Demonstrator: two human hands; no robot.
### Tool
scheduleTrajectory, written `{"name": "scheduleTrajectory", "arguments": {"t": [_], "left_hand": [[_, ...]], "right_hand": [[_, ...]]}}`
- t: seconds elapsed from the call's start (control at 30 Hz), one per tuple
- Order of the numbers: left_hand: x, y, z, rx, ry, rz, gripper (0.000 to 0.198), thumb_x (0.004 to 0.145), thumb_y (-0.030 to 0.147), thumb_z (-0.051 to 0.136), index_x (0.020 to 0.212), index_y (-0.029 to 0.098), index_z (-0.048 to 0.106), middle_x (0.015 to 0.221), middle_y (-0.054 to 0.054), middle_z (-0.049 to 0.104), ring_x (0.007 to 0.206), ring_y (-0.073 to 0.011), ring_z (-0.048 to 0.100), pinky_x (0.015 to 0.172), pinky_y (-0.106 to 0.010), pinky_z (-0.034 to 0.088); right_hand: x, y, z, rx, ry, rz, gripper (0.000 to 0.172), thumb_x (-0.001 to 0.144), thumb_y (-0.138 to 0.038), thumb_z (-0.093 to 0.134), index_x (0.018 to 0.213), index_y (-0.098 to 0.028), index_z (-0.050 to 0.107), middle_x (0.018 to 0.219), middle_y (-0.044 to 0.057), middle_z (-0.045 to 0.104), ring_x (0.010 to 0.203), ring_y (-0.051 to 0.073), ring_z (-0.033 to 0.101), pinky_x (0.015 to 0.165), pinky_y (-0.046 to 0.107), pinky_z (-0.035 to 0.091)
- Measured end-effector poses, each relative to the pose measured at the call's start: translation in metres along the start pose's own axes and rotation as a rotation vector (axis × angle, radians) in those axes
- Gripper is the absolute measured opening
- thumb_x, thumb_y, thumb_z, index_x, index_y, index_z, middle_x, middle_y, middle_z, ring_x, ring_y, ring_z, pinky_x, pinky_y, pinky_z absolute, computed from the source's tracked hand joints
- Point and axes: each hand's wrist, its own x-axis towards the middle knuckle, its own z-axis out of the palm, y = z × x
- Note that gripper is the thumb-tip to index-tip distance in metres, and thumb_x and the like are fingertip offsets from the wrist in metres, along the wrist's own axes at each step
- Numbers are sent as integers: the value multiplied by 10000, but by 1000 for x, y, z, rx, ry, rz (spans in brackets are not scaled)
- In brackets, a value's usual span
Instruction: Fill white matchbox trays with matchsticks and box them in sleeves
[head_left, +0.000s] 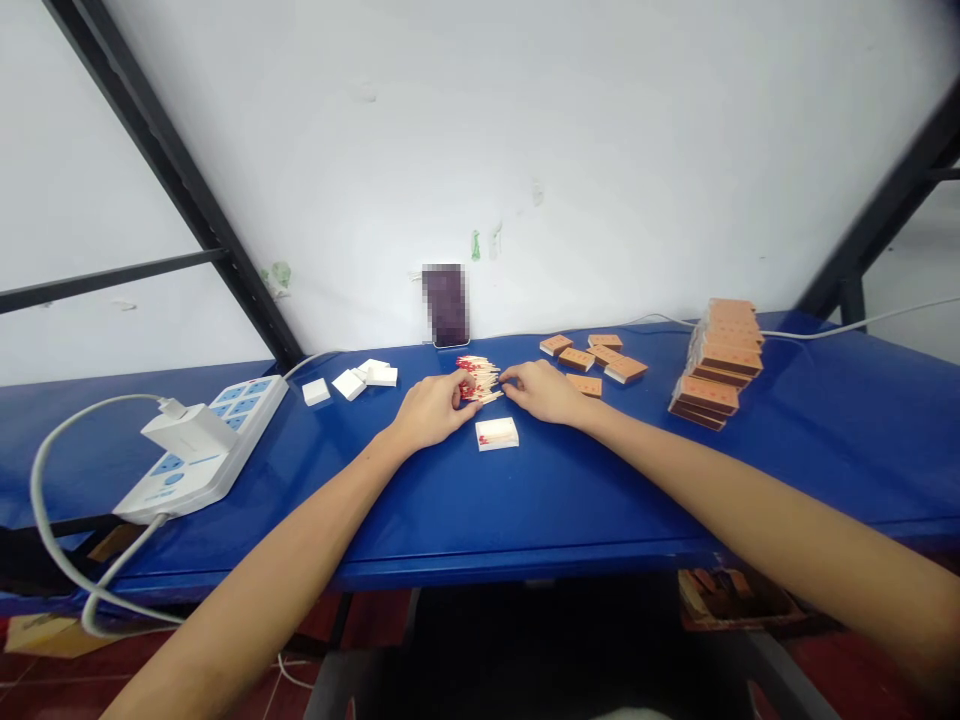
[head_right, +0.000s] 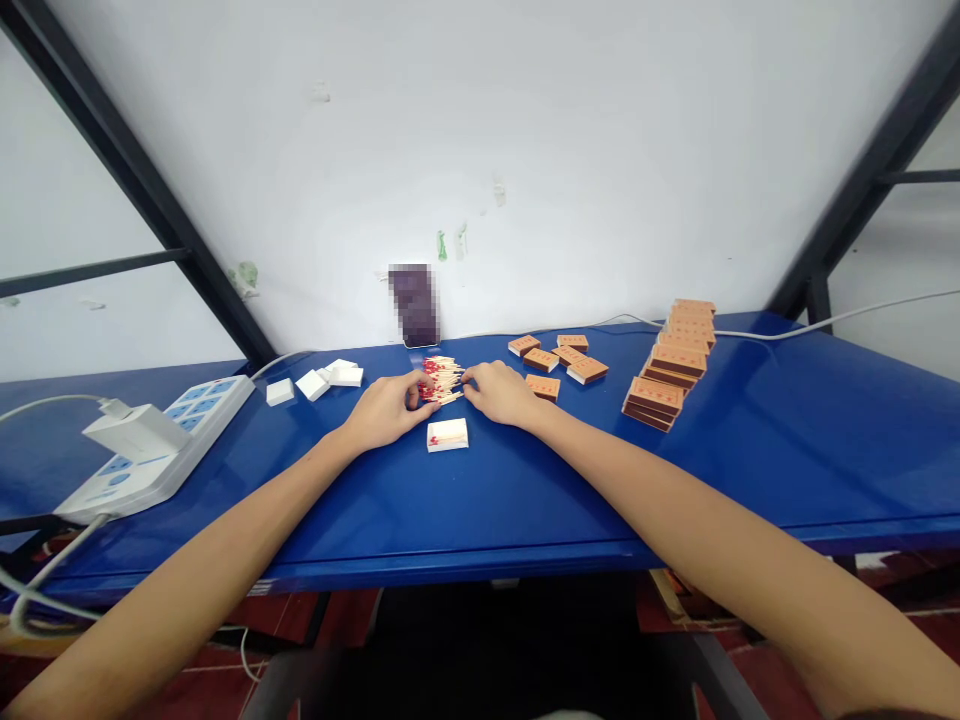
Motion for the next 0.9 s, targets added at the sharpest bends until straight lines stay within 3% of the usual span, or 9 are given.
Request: {"name": "scheduleTrajectory", "arguments": {"t": [0.23, 0.5, 0.9], "left_hand": [[0, -4, 0, -7, -1, 9, 199, 865, 414, 614, 909, 221, 590, 667, 34, 616, 593, -152, 553, 543, -254, 309], [-1, -4, -3, -21, -24, 27, 187, 875, 393, 603, 891, 208, 583, 650, 31, 601, 579, -145, 544, 529, -248, 299], [-3, -8, -3, -33, -34, 26, 281, 887, 363, 593, 1126, 218, 624, 685, 28, 622, 589, -143, 552, 551, -242, 327]], "right_hand": [[-1, -2, 0, 5, -1, -11, 261, 922, -286, 501, 1047, -237, 725, 945, 50, 745, 854, 198, 666, 706, 257, 427], [-4, -4, -2, -1, 5, -35, 278, 923, -301, 502, 1097, -250, 713, 971, 49, 739, 842, 196, 659, 714, 267, 419], [-12, -8, -5, 42, 2, -81, 241, 924, -311, 509, 1032, -250, 716, 844, 18, 726, 714, 162, 620, 599, 257, 347]]}}
